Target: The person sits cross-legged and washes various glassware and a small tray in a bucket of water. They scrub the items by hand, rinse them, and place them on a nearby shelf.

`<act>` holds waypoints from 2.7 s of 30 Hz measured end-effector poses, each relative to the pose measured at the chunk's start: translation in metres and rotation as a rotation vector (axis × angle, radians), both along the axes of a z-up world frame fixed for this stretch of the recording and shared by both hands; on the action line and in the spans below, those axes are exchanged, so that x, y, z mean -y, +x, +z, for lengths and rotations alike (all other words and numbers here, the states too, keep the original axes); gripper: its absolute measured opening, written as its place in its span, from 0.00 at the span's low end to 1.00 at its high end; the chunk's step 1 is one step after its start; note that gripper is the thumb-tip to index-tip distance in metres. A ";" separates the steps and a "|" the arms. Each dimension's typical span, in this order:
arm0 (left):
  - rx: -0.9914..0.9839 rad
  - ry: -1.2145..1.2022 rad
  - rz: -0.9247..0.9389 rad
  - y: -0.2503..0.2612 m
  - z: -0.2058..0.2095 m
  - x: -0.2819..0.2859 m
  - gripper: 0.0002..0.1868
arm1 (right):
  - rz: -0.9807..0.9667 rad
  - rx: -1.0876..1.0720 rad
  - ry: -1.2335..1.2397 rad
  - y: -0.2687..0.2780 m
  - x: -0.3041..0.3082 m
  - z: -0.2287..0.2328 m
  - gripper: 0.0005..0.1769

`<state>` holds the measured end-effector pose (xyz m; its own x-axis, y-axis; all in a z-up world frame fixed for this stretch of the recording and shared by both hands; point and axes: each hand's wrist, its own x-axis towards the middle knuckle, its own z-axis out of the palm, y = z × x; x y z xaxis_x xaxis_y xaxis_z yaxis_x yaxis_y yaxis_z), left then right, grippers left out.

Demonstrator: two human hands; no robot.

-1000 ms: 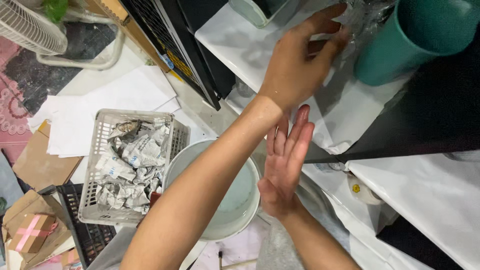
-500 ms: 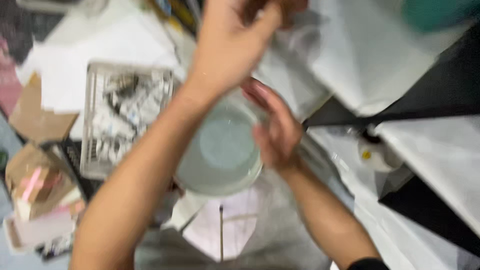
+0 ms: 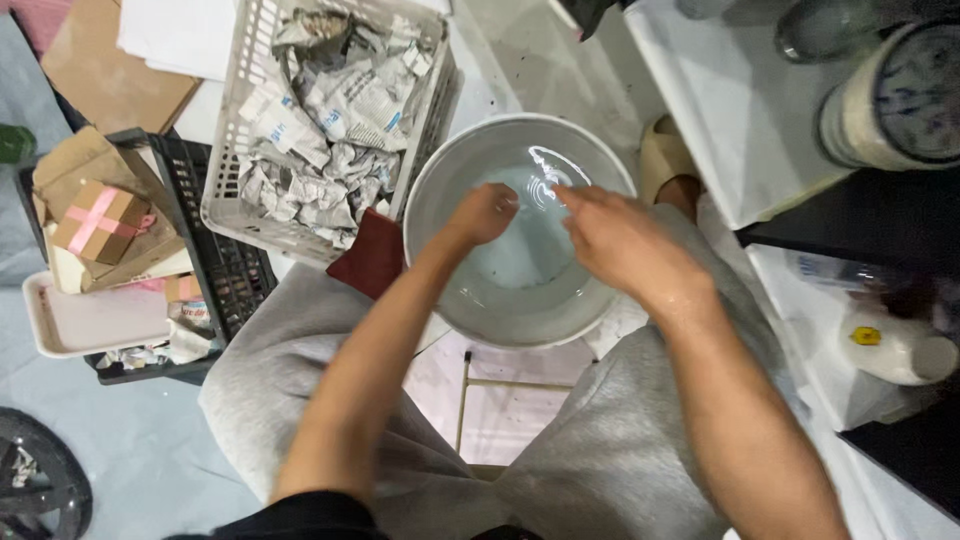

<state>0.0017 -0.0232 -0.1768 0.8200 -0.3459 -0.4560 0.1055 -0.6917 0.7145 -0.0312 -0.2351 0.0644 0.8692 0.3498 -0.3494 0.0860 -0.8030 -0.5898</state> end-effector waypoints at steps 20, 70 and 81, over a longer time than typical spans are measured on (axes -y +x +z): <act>-0.324 0.374 0.025 -0.038 -0.235 0.108 0.18 | 0.071 -0.174 -0.257 0.019 -0.035 -0.195 0.40; -0.064 0.100 -0.270 -0.071 -0.099 -0.021 0.27 | -0.211 -0.312 0.003 -0.033 -0.054 -0.212 0.31; 0.205 -0.394 0.002 -0.049 0.006 -0.022 0.20 | -0.144 0.157 0.324 -0.026 -0.058 -0.092 0.26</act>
